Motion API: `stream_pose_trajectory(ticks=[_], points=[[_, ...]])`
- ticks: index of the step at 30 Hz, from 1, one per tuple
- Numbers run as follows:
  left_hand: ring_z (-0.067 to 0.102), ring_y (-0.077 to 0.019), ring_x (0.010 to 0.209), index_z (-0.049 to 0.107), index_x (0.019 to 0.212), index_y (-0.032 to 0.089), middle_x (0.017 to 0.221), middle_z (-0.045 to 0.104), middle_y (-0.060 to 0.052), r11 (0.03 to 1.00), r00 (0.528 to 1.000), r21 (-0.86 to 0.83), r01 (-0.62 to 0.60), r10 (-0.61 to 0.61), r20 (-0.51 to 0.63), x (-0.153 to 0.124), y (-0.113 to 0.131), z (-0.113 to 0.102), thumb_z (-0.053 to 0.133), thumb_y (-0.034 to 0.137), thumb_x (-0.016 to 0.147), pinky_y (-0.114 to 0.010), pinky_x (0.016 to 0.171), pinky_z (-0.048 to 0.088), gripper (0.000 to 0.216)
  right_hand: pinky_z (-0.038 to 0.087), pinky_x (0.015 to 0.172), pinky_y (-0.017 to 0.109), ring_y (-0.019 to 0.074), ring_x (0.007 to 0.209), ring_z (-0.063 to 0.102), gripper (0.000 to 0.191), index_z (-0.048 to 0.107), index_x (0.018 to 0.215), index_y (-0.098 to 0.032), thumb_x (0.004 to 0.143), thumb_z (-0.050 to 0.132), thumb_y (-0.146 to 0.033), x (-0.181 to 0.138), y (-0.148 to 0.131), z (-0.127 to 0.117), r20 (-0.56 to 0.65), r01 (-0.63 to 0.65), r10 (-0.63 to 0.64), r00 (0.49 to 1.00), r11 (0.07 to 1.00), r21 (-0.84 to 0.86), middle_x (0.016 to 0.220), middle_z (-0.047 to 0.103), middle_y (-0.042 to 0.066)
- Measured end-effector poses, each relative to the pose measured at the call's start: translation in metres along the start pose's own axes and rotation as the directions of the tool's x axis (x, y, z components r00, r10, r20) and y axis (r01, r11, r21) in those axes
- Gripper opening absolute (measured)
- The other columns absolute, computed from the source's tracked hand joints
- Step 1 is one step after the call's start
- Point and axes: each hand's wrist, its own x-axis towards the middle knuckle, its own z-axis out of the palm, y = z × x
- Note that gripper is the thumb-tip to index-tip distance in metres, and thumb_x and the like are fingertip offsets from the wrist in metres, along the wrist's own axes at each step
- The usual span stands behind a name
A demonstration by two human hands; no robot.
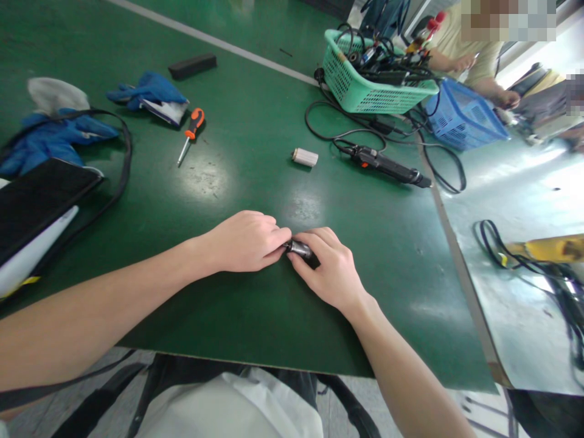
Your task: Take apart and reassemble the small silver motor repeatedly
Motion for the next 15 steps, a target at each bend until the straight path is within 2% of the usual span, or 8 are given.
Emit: stream_pose_trajectory(ticks=[15], points=[[0.062, -0.02, 0.065, 0.064, 0.09, 0.018, 0.073, 0.064, -0.004, 1.0, 1.0, 0.027, 0.01, -0.01, -0.026, -0.0004, -0.0027, 0.0023, 0.05, 0.032, 0.102, -0.033, 0.062, 0.045, 0.024, 0.056, 0.089, 0.042, 0.0249, 0.096, 0.063, 0.014, 0.067, 0.11, -0.019, 0.097, 0.064, -0.022, -0.0002, 0.0012, -0.0009, -0.013, 0.002, -0.003, 1.0, 1.0, -0.01, 0.101, 0.072, 0.009]])
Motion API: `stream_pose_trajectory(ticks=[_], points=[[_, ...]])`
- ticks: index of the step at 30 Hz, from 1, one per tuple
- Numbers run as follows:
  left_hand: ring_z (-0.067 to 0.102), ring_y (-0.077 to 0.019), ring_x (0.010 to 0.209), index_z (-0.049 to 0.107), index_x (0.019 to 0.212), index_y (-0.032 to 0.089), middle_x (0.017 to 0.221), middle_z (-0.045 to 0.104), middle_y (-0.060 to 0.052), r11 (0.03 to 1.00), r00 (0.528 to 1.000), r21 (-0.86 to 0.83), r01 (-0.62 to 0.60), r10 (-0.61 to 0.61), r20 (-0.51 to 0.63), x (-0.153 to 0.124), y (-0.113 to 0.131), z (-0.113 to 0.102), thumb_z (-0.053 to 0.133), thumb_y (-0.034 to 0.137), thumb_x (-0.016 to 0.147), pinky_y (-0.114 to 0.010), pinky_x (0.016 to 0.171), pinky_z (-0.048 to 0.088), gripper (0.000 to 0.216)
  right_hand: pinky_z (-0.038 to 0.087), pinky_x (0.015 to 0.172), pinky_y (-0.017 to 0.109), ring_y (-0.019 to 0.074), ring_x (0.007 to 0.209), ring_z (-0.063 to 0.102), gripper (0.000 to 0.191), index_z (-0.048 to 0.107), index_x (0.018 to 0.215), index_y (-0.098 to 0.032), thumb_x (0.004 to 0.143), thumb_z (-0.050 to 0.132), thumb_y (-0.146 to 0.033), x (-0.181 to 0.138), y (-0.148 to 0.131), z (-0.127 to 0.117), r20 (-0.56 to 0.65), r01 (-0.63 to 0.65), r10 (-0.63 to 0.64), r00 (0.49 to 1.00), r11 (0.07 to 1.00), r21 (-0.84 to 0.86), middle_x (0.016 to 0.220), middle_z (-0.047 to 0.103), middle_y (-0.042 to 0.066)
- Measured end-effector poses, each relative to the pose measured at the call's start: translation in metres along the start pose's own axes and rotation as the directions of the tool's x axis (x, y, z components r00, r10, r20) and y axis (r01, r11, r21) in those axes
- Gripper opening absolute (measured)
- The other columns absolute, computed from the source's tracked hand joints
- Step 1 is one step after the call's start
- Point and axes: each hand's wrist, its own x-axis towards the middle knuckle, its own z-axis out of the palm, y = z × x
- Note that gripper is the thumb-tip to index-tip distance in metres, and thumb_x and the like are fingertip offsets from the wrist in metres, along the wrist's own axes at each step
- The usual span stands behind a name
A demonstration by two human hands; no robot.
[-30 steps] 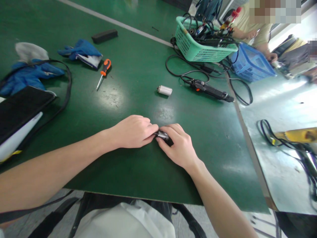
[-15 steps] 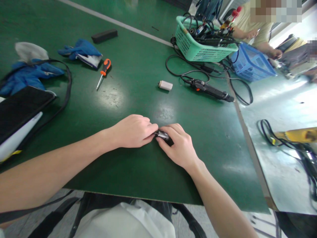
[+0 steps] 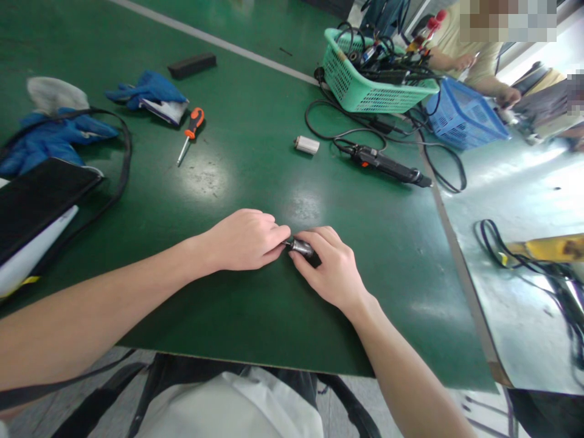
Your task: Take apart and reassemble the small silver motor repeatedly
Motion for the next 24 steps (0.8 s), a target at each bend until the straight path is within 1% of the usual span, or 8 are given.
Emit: stream_pose_trajectory(ticks=[9, 17, 24], points=[[0.063, -0.02, 0.065, 0.065, 0.09, 0.017, 0.072, 0.064, -0.004, 1.0, 1.0, 0.003, 0.017, -0.017, -0.008, -0.0004, 0.0008, -0.0001, 0.051, 0.032, 0.101, -0.032, 0.062, 0.045, 0.023, 0.056, 0.089, 0.043, 0.0249, 0.098, 0.064, 0.015, 0.067, 0.111, -0.02, 0.097, 0.063, -0.022, -0.0008, 0.0016, -0.0005, -0.01, -0.012, 0.012, 1.0, 1.0, -0.013, 0.104, 0.072, 0.009], [0.064, -0.0206, 0.066, 0.066, 0.09, 0.018, 0.073, 0.064, -0.004, 0.998, 0.998, -0.014, 0.069, -0.069, -0.006, -0.0003, -0.001, -0.0008, 0.05, 0.033, 0.101, -0.033, 0.063, 0.045, 0.025, 0.057, 0.089, 0.043, 0.0253, 0.099, 0.065, 0.016, 0.067, 0.112, -0.02, 0.097, 0.063, -0.023, -0.001, 0.0025, -0.0003, -0.012, -0.017, 0.016, 1.0, 0.999, -0.028, 0.105, 0.073, 0.009], [0.064, -0.0205, 0.066, 0.066, 0.089, 0.018, 0.072, 0.064, -0.004, 0.997, 0.997, -0.017, 0.073, -0.073, 0.007, -0.0003, 0.0005, -0.0023, 0.051, 0.032, 0.1, -0.033, 0.063, 0.044, 0.023, 0.057, 0.093, 0.045, 0.026, 0.101, 0.065, 0.019, 0.068, 0.115, -0.021, 0.097, 0.062, -0.022, -0.0014, 0.003, 0.0002, -0.005, -0.019, 0.019, 1.0, 1.0, -0.024, 0.108, 0.072, 0.009]])
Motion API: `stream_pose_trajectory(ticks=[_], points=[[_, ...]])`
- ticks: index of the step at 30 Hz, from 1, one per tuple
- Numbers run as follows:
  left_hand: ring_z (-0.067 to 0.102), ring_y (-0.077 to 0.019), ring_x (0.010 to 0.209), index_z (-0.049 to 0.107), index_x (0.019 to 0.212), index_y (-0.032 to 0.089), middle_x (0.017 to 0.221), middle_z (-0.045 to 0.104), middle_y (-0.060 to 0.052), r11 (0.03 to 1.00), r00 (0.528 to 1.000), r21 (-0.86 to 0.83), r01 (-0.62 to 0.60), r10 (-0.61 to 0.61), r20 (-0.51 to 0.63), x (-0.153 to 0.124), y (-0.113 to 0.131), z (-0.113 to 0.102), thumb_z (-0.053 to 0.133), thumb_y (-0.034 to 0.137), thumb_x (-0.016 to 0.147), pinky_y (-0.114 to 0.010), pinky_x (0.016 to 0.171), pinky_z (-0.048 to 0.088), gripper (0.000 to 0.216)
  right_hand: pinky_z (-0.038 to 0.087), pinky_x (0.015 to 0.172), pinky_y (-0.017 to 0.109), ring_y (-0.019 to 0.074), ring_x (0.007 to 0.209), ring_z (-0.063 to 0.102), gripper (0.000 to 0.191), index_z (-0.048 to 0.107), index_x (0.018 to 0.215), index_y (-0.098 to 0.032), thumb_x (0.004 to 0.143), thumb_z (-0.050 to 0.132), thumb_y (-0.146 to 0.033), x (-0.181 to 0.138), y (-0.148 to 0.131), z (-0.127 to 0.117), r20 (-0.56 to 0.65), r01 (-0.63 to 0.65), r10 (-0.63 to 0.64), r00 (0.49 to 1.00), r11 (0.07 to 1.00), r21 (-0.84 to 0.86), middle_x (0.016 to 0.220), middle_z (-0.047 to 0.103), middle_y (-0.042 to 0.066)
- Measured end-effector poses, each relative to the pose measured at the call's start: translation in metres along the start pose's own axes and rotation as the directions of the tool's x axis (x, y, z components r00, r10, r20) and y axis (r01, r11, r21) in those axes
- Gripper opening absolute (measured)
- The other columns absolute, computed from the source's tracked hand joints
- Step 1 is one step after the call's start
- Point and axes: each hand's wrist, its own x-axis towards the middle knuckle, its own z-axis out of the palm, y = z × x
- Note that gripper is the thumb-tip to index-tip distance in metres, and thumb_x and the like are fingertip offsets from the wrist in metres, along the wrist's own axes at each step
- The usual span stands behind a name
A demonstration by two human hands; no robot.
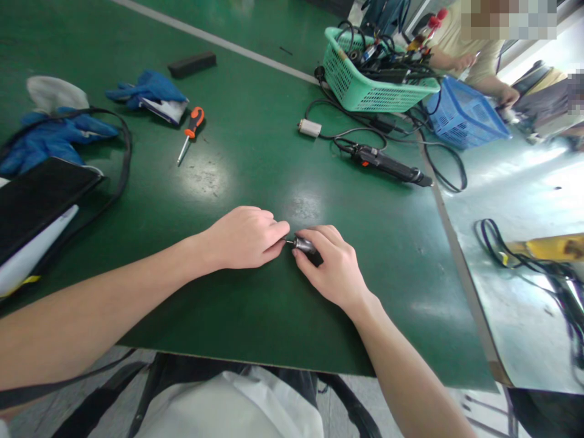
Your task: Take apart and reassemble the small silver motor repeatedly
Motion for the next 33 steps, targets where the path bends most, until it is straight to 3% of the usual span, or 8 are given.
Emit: stream_pose_trajectory(ticks=[33], points=[[0.063, -0.0198, 0.065, 0.066, 0.089, 0.017, 0.073, 0.065, -0.004, 0.998, 0.998, 0.03, -0.064, 0.064, 0.003, 0.0005, -0.0002, 0.0019, 0.049, 0.032, 0.102, -0.032, 0.061, 0.044, 0.026, 0.057, 0.093, 0.045, 0.0259, 0.101, 0.065, 0.018, 0.069, 0.114, -0.019, 0.097, 0.062, -0.021, 0.0013, -0.0012, -0.0013, -0.001, 0.007, -0.007, 1.0, 1.0, 0.012, 0.107, 0.073, 0.01]])
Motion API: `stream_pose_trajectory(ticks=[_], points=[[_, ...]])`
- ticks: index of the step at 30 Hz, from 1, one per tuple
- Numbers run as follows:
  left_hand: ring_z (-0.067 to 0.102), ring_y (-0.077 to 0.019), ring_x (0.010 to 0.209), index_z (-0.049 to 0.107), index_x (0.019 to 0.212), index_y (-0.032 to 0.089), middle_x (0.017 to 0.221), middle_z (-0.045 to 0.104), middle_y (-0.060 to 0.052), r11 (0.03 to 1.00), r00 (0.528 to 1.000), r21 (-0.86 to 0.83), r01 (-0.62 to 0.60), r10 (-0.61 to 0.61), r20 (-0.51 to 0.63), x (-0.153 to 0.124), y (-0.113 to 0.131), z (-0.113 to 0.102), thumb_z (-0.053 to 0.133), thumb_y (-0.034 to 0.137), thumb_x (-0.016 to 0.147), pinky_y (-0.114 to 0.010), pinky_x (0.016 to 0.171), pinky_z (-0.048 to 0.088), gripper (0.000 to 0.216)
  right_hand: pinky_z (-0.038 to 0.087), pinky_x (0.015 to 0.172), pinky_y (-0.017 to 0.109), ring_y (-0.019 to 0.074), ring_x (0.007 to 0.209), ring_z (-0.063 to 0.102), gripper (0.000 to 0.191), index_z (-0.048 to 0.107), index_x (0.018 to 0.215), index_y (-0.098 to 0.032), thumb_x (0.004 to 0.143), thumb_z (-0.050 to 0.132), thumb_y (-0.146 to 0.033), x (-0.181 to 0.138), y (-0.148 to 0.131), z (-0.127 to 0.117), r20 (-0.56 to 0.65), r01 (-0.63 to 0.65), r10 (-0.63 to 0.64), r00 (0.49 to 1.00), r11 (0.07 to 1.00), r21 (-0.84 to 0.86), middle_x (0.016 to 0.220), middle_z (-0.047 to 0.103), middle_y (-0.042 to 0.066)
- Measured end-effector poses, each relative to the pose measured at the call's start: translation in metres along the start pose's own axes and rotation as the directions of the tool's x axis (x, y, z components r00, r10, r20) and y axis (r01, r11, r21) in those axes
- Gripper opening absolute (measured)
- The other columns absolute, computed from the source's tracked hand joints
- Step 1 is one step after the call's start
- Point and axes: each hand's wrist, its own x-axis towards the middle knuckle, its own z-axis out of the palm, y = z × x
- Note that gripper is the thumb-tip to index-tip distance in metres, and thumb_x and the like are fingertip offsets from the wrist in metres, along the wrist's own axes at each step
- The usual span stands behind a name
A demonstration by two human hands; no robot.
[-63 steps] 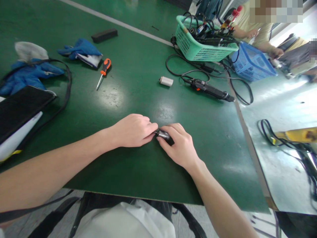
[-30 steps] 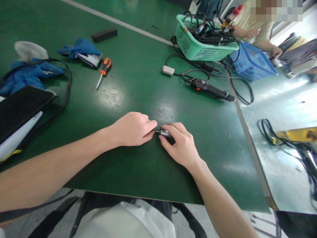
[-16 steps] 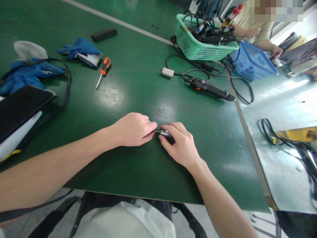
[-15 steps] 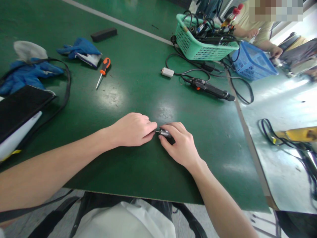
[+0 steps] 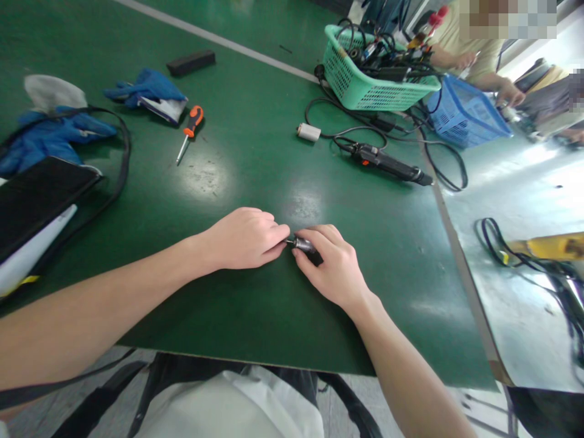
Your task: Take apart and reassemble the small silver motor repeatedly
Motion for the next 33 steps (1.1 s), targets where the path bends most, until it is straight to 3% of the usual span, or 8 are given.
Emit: stream_pose_trajectory(ticks=[24, 33], points=[[0.063, -0.0195, 0.067, 0.068, 0.09, 0.016, 0.074, 0.067, -0.005, 0.999, 1.0, -0.047, -0.006, 0.006, -0.008, 0.0, -0.001, 0.001, 0.051, 0.032, 0.103, -0.031, 0.063, 0.045, 0.026, 0.056, 0.093, 0.045, 0.026, 0.102, 0.064, 0.02, 0.067, 0.117, -0.022, 0.099, 0.06, -0.022, -0.001, 0.0, -0.002, 0.022, 0.006, -0.006, 1.0, 1.0, -0.013, 0.109, 0.072, 0.009], [0.064, -0.0197, 0.067, 0.069, 0.088, 0.017, 0.074, 0.066, -0.004, 1.0, 1.0, -0.023, 0.018, -0.018, 0.024, 0.001, -0.002, 0.0, 0.058, 0.047, 0.102, -0.031, 0.06, 0.042, 0.035, 0.056, 0.094, 0.05, 0.0296, 0.109, 0.059, 0.034, 0.065, 0.131, -0.026, 0.104, 0.046, -0.016, -0.005, -0.012, -0.016, 0.273, 0.083, -0.023, 0.962, 0.974, -0.211, 0.121, 0.064, 0.014]])
